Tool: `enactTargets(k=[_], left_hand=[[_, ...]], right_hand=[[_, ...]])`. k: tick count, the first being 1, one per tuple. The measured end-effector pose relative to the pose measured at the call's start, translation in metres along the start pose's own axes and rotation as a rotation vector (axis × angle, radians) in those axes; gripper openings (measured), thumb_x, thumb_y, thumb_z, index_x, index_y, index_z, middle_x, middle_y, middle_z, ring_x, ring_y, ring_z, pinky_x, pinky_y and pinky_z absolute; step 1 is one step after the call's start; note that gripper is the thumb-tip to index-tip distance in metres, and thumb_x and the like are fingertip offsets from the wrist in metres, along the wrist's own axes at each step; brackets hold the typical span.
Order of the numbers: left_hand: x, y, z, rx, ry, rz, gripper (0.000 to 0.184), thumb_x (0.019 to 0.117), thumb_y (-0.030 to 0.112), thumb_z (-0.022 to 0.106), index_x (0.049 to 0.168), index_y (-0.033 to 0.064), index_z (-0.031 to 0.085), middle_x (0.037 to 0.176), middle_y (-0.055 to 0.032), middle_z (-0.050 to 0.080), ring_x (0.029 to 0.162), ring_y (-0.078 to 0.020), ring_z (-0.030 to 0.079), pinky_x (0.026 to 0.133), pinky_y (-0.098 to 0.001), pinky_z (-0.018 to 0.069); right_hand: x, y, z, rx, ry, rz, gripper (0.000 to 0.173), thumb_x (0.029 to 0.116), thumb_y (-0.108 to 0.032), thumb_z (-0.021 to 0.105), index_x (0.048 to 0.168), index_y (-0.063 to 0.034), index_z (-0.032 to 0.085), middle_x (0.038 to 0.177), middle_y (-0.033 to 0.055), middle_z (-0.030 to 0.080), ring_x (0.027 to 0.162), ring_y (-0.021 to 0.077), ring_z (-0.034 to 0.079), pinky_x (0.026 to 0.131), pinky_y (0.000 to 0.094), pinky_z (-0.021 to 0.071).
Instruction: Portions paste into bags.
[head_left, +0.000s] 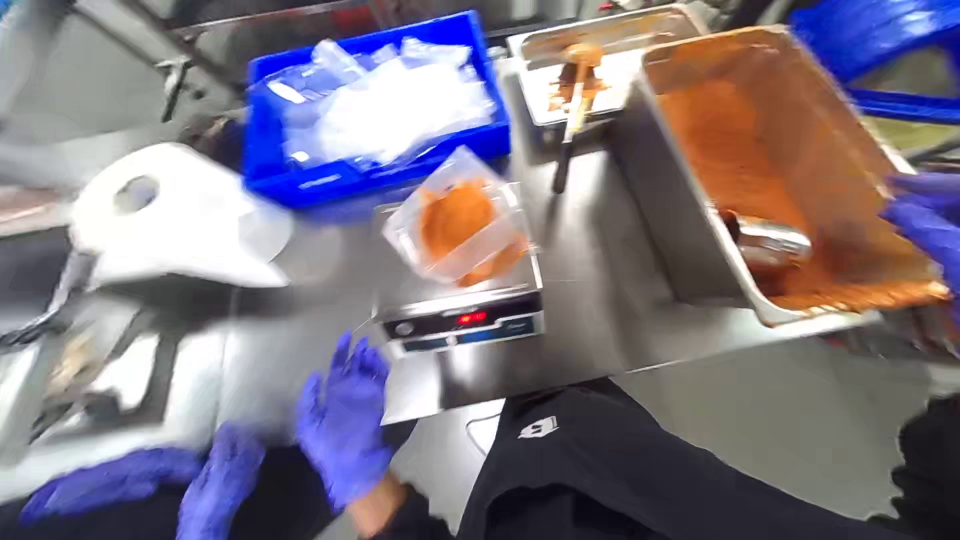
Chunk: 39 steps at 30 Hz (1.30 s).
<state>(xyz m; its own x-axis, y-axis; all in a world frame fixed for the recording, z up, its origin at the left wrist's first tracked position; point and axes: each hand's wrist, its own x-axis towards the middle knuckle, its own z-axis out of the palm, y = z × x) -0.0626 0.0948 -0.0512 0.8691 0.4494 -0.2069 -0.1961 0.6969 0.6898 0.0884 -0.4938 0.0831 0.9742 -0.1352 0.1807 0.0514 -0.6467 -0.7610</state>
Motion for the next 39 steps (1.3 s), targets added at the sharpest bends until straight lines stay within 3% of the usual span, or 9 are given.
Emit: enactTargets(k=[3, 5, 9, 14, 18, 24, 27, 30, 39], left_hand=[[-0.006, -0.008, -0.022, 0.023, -0.002, -0.030, 0.068, 0.1062, 0.054, 0.016, 0.132, 0.0148, 0.065, 0.117, -0.0031, 0.073, 0.106, -0.0156, 0.070, 0.091, -0.0316, 0.0571], [-0.007, -0.015, -0.024, 0.028, -0.022, -0.050, 0.068, 0.1067, 0.054, 0.016, 0.131, 0.0158, 0.067, 0.119, -0.0026, 0.073, 0.108, -0.0151, 0.070, 0.093, -0.0314, 0.0563], [-0.011, -0.029, -0.005, 0.022, -0.022, -0.072, 0.057, 0.1056, 0.052, 0.032, 0.129, 0.0137, 0.068, 0.117, -0.0048, 0.073, 0.106, -0.0166, 0.070, 0.092, -0.0309, 0.0566], [-0.031, -0.043, 0.010, -0.074, 0.029, -0.085, 0.048, 0.0989, 0.043, 0.052, 0.128, 0.0081, 0.068, 0.115, -0.0066, 0.073, 0.109, -0.0184, 0.069, 0.095, -0.0320, 0.0546], [-0.037, -0.052, 0.011, -0.085, 0.014, -0.054, 0.050, 0.1000, 0.042, 0.051, 0.129, 0.0052, 0.067, 0.119, -0.0068, 0.072, 0.115, -0.0194, 0.067, 0.101, -0.0325, 0.0509], [-0.043, -0.067, 0.025, -0.130, 0.012, -0.075, 0.047, 0.0986, 0.040, 0.053, 0.126, 0.0051, 0.069, 0.118, -0.0072, 0.073, 0.113, -0.0197, 0.068, 0.101, -0.0333, 0.0515], [-0.045, -0.070, 0.022, -0.057, 0.053, -0.039, 0.052, 0.1018, 0.046, 0.045, 0.127, 0.0074, 0.069, 0.118, -0.0072, 0.073, 0.111, -0.0210, 0.069, 0.098, -0.0343, 0.0535], [-0.046, -0.069, 0.035, -0.016, 0.087, 0.004, 0.053, 0.1034, 0.049, 0.041, 0.124, 0.0096, 0.070, 0.114, -0.0041, 0.073, 0.110, -0.0198, 0.069, 0.097, -0.0340, 0.0539], [-0.025, -0.068, 0.052, -0.106, -0.028, -0.085, 0.051, 0.1050, 0.039, 0.033, 0.133, 0.0063, 0.060, 0.119, -0.0099, 0.069, 0.108, -0.0213, 0.068, 0.095, -0.0342, 0.0555]], right_hand=[[0.046, 0.023, -0.012, -0.469, -0.301, 0.206, 0.036, 0.0977, -0.024, 0.071, 0.130, -0.0092, 0.068, 0.123, 0.0183, 0.069, 0.112, 0.0352, 0.065, 0.097, 0.0620, 0.0493], [0.073, 0.069, -0.001, -0.740, -0.554, 0.226, 0.050, 0.0936, -0.039, 0.075, 0.133, -0.0086, 0.066, 0.127, 0.0241, 0.066, 0.119, 0.0456, 0.061, 0.099, 0.0703, 0.0444], [0.096, 0.089, 0.036, -0.879, -0.917, 0.274, 0.045, 0.0970, -0.042, 0.070, 0.109, 0.0017, 0.071, 0.106, 0.0269, 0.069, 0.107, 0.0456, 0.064, 0.094, 0.0666, 0.0459], [0.115, 0.089, 0.055, -0.813, -1.085, 0.194, 0.029, 0.1004, -0.023, 0.066, 0.103, 0.0054, 0.070, 0.101, 0.0267, 0.068, 0.101, 0.0433, 0.064, 0.090, 0.0628, 0.0465], [0.125, 0.079, 0.067, -0.998, -1.274, 0.006, 0.024, 0.0986, -0.018, 0.065, 0.106, 0.0042, 0.071, 0.108, 0.0250, 0.069, 0.110, 0.0437, 0.063, 0.095, 0.0623, 0.0458], [0.102, 0.077, 0.071, -0.918, -1.389, -0.070, 0.022, 0.0942, -0.015, 0.069, 0.096, 0.0058, 0.072, 0.099, 0.0268, 0.068, 0.102, 0.0455, 0.064, 0.087, 0.0636, 0.0460], [0.099, 0.076, 0.051, -0.709, -1.272, 0.085, 0.018, 0.0938, -0.012, 0.070, 0.092, 0.0053, 0.070, 0.089, 0.0224, 0.067, 0.089, 0.0384, 0.063, 0.081, 0.0586, 0.0466], [0.097, 0.072, 0.015, -0.460, -0.936, 0.271, 0.021, 0.0909, -0.018, 0.077, 0.087, 0.0004, 0.070, 0.076, 0.0119, 0.061, 0.072, 0.0228, 0.057, 0.071, 0.0464, 0.0457], [0.056, 0.051, -0.073, 0.020, 0.101, 0.503, 0.010, 0.0869, -0.004, 0.076, 0.086, -0.0044, 0.066, 0.073, 0.0011, 0.060, 0.064, 0.0076, 0.056, 0.063, 0.0284, 0.0493]])
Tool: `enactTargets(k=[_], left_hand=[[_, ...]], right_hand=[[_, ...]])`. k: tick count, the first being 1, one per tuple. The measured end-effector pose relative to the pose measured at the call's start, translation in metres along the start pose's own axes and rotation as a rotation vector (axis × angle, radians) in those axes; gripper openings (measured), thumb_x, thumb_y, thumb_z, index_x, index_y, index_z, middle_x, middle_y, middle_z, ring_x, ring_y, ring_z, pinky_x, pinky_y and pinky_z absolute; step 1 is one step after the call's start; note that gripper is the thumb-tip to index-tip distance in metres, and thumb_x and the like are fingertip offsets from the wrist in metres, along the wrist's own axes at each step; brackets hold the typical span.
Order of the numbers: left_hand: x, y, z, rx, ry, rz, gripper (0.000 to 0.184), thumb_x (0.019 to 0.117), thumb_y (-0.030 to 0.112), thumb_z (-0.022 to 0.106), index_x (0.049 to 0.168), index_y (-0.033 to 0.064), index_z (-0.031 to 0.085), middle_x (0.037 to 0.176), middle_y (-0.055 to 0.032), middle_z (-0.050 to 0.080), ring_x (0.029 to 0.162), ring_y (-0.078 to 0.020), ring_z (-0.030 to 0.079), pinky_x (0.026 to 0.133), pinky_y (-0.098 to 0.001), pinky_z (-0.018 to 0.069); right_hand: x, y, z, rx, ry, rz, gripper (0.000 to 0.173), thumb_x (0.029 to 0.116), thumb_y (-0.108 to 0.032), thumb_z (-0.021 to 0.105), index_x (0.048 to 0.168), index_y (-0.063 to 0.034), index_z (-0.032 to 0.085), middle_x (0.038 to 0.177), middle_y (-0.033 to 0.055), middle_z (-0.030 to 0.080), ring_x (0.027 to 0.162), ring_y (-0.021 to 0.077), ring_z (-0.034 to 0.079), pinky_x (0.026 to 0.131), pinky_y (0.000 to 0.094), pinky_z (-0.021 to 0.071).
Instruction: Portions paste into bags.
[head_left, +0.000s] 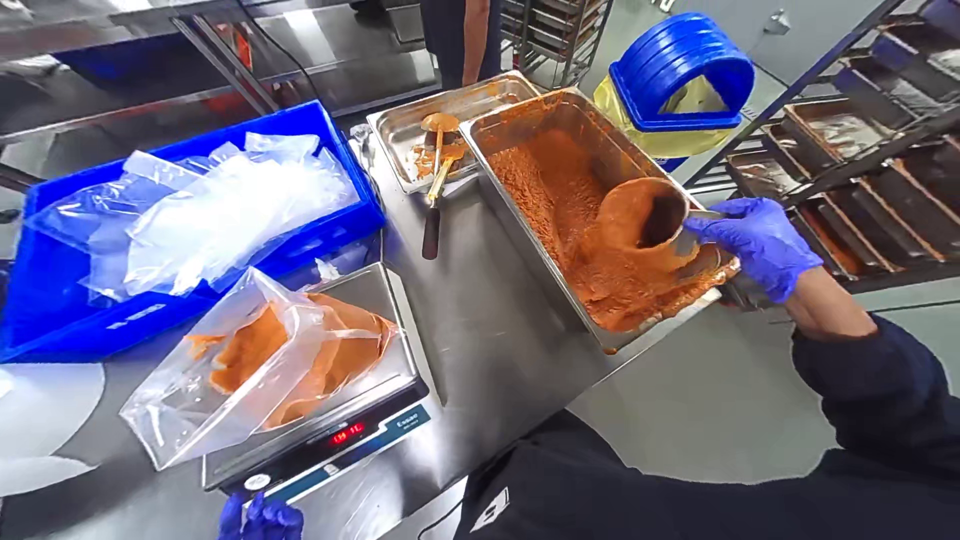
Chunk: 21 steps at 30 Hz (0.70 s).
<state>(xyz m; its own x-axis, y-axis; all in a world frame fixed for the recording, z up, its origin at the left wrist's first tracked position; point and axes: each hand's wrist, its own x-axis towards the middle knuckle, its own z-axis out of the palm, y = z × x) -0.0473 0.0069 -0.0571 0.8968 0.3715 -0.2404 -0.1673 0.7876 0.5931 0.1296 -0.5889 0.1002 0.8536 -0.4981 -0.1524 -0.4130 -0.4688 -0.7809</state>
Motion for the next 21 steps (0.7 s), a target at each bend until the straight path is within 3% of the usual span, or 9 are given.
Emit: enactTargets(k=[3, 5, 8, 10, 14, 18, 21], left_hand=[[-0.001, 0.000, -0.001, 0.034, -0.018, 0.017, 0.050, 0.1055, 0.039, 0.033, 0.132, 0.0078, 0.061, 0.117, -0.0080, 0.070, 0.106, -0.0194, 0.069, 0.092, -0.0321, 0.0563], [-0.004, 0.002, -0.003, 0.028, -0.011, 0.033, 0.048, 0.1061, 0.038, 0.035, 0.132, 0.0076, 0.062, 0.115, -0.0071, 0.071, 0.105, -0.0181, 0.069, 0.092, -0.0307, 0.0565], [-0.011, 0.006, -0.004, 0.048, 0.023, 0.068, 0.049, 0.1059, 0.041, 0.035, 0.129, 0.0091, 0.064, 0.112, -0.0044, 0.072, 0.104, -0.0159, 0.069, 0.093, -0.0306, 0.0553], [-0.016, 0.010, -0.007, 0.092, 0.036, 0.078, 0.055, 0.1061, 0.045, 0.028, 0.130, 0.0119, 0.063, 0.114, -0.0032, 0.072, 0.105, -0.0161, 0.069, 0.095, -0.0323, 0.0546], [-0.020, 0.009, -0.011, 0.034, 0.024, 0.062, 0.049, 0.1045, 0.042, 0.035, 0.132, 0.0102, 0.061, 0.118, -0.0058, 0.071, 0.111, -0.0193, 0.068, 0.100, -0.0359, 0.0523], [-0.010, 0.005, 0.001, 0.042, 0.053, 0.012, 0.049, 0.1050, 0.040, 0.033, 0.131, 0.0073, 0.059, 0.114, -0.0083, 0.070, 0.105, -0.0202, 0.069, 0.094, -0.0359, 0.0555], [0.003, 0.001, -0.003, 0.095, -0.019, 0.011, 0.053, 0.1082, 0.041, 0.026, 0.132, 0.0086, 0.060, 0.114, -0.0061, 0.071, 0.104, -0.0175, 0.069, 0.092, -0.0328, 0.0567]], right_hand=[[0.002, 0.019, -0.001, 0.308, 0.123, -0.038, 0.016, 0.0892, -0.003, 0.069, 0.080, -0.0135, 0.062, 0.064, -0.0096, 0.060, 0.053, -0.0022, 0.052, 0.052, 0.0153, 0.0454], [0.004, 0.031, 0.002, 0.473, 0.115, -0.064, 0.023, 0.0929, -0.001, 0.062, 0.075, -0.0159, 0.063, 0.061, -0.0110, 0.062, 0.050, -0.0032, 0.052, 0.050, 0.0129, 0.0447], [0.002, 0.040, -0.001, 0.574, 0.137, -0.067, 0.027, 0.0965, -0.002, 0.059, 0.074, -0.0168, 0.065, 0.060, -0.0113, 0.063, 0.048, -0.0040, 0.051, 0.048, 0.0117, 0.0435], [-0.002, 0.049, -0.013, 0.614, 0.160, -0.102, 0.027, 0.0976, -0.006, 0.059, 0.075, -0.0198, 0.065, 0.061, -0.0130, 0.062, 0.049, -0.0045, 0.051, 0.049, 0.0121, 0.0441], [-0.017, 0.068, -0.038, 0.654, 0.234, -0.192, 0.028, 0.0960, -0.009, 0.060, 0.073, -0.0240, 0.065, 0.063, -0.0144, 0.064, 0.052, -0.0040, 0.054, 0.052, 0.0127, 0.0477], [-0.033, 0.091, -0.052, 0.660, 0.283, -0.152, 0.030, 0.0971, -0.006, 0.056, 0.074, -0.0217, 0.066, 0.066, -0.0125, 0.066, 0.054, -0.0031, 0.058, 0.053, 0.0127, 0.0497], [-0.043, 0.111, -0.062, 0.682, 0.281, -0.145, 0.029, 0.0976, -0.009, 0.055, 0.074, -0.0217, 0.066, 0.061, -0.0134, 0.061, 0.050, -0.0030, 0.051, 0.050, 0.0134, 0.0448]])
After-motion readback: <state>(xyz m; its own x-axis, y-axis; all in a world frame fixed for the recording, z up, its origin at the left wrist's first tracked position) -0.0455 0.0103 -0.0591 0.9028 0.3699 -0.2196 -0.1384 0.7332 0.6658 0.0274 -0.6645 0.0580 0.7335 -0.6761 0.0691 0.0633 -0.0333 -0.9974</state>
